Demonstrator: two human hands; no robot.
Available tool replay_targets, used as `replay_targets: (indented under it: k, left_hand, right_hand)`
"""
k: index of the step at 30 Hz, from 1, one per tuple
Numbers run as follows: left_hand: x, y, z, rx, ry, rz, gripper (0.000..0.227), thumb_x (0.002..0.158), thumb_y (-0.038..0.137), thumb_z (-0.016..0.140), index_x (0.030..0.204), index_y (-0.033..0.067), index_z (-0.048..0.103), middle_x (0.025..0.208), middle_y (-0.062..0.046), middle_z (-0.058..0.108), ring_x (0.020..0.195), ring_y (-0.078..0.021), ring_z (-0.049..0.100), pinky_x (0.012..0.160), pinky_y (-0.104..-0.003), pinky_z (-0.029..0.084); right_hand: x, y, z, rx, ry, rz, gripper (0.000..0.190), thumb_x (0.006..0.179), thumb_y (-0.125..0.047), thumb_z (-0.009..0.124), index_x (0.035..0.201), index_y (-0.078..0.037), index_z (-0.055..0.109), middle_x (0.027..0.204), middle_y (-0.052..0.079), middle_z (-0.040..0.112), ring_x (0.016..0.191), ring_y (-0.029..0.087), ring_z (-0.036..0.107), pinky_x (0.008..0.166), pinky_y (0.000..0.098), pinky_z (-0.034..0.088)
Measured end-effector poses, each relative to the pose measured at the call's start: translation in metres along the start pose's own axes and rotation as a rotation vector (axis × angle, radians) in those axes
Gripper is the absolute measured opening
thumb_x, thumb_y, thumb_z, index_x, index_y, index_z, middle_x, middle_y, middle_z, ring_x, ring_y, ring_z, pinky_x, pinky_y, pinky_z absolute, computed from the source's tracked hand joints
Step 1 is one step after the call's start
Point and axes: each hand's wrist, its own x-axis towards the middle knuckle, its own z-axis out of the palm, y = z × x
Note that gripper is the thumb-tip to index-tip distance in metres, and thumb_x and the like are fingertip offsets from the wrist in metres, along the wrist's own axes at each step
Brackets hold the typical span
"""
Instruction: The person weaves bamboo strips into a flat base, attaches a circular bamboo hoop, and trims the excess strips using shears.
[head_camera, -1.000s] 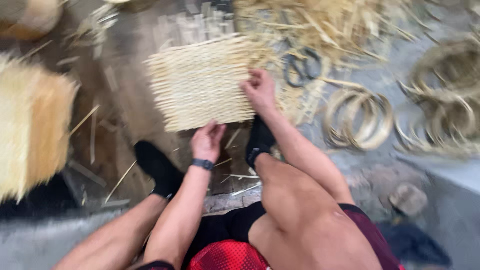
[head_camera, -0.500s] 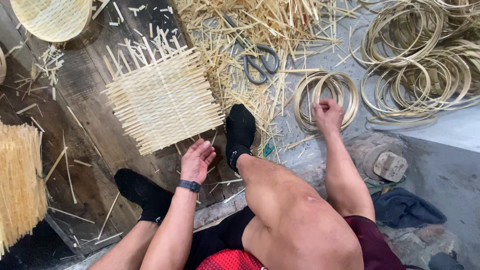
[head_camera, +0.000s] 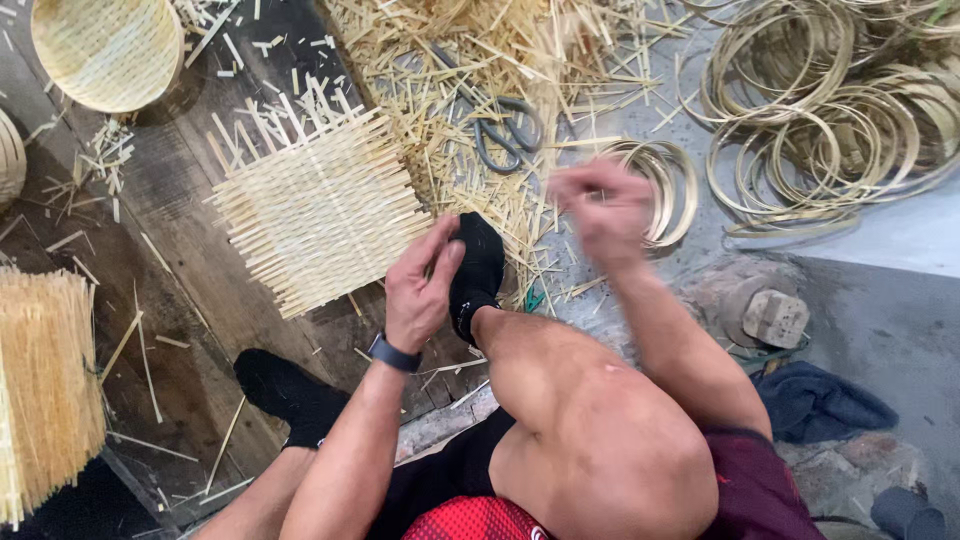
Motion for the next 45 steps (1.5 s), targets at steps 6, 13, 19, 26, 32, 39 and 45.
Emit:
replay_targets:
  k: [6,13,19,26,32,39,45]
  left_hand:
    - [0.037,0.058,-0.014,-0.690,0.374,-0.348,0.027,0.104,0.020,0.064,0.119,-0.0018,0.073,0.096,-0.009,0.077,0.082,-0.0134,0.071,0.066,-0.025,0.056]
    - [0.026,0.080,-0.088,-0.542,0.149,-0.404,0.020,0.104,0.015,0.068,0.115,-0.0008,0.073,0.085,-0.007,0.071,0.061,-0.0083,0.057,0.049,-0.021,0.040]
    - [0.039,0.102,-0.127,-0.608,-0.028,-0.603,0.043,0.100,0.046,0.052,0.105,0.0072,0.071,0.074,-0.003,0.068,0.052,-0.0087,0.055,0.042,-0.023,0.041]
    - [0.035,0.084,-0.141,-0.272,0.106,-0.614,0.080,0.093,0.086,0.028,0.073,0.0125,0.051,0.056,0.002,0.050,0.043,-0.0085,0.048,0.032,-0.027,0.039]
    - [0.038,0.026,-0.146,-0.688,0.107,-0.650,0.075,0.097,0.084,0.032,0.075,0.0173,0.056,0.054,0.008,0.047,0.038,-0.0063,0.038,0.032,-0.024,0.027]
    - [0.058,0.007,-0.178,-1.126,0.336,-0.066,0.034,0.106,0.042,0.066,0.099,0.0087,0.068,0.062,0.003,0.049,0.053,-0.0078,0.042,0.052,-0.027,0.035]
    - [0.060,0.033,-0.199,-1.063,0.360,-0.353,0.026,0.093,0.030,0.067,0.086,0.0045,0.067,0.065,-0.004,0.060,0.057,-0.0131,0.055,0.048,-0.026,0.041]
  right_hand:
    - [0.024,-0.107,0.065,-0.001,-0.326,-0.443,0.024,0.086,-0.018,0.083,0.102,-0.002,0.076,0.091,0.008,0.068,0.080,0.018,0.062,0.069,0.0332,0.051]
    - [0.067,-0.143,0.072,-0.404,-0.377,-1.122,0.015,0.094,-0.018,0.073,0.100,-0.007,0.064,0.101,0.006,0.055,0.103,0.023,0.055,0.087,0.0406,0.057]
    - [0.056,-0.149,0.106,-0.313,-0.635,-1.137,0.017,0.085,-0.014,0.072,0.098,-0.005,0.065,0.104,0.007,0.057,0.101,0.023,0.059,0.077,0.0302,0.059]
    - [0.032,-0.161,0.170,-0.328,-0.747,-1.110,0.037,0.084,-0.029,0.077,0.092,0.004,0.064,0.095,0.009,0.057,0.093,0.024,0.060,0.068,0.0352,0.058]
    - [0.023,-0.137,0.185,-0.236,-0.653,-0.948,0.026,0.077,-0.015,0.077,0.099,-0.004,0.067,0.099,0.010,0.062,0.092,0.027,0.065,0.067,0.0380,0.056]
    - [0.105,-0.096,0.176,0.442,-0.545,0.638,0.038,0.094,-0.032,0.068,0.111,0.002,0.071,0.081,0.007,0.070,0.076,0.020,0.072,0.066,0.0364,0.061]
    - [0.072,-0.058,0.182,1.165,-0.618,0.736,0.044,0.106,-0.037,0.061,0.108,0.006,0.069,0.068,0.000,0.047,0.060,0.012,0.048,0.053,0.0268,0.042]
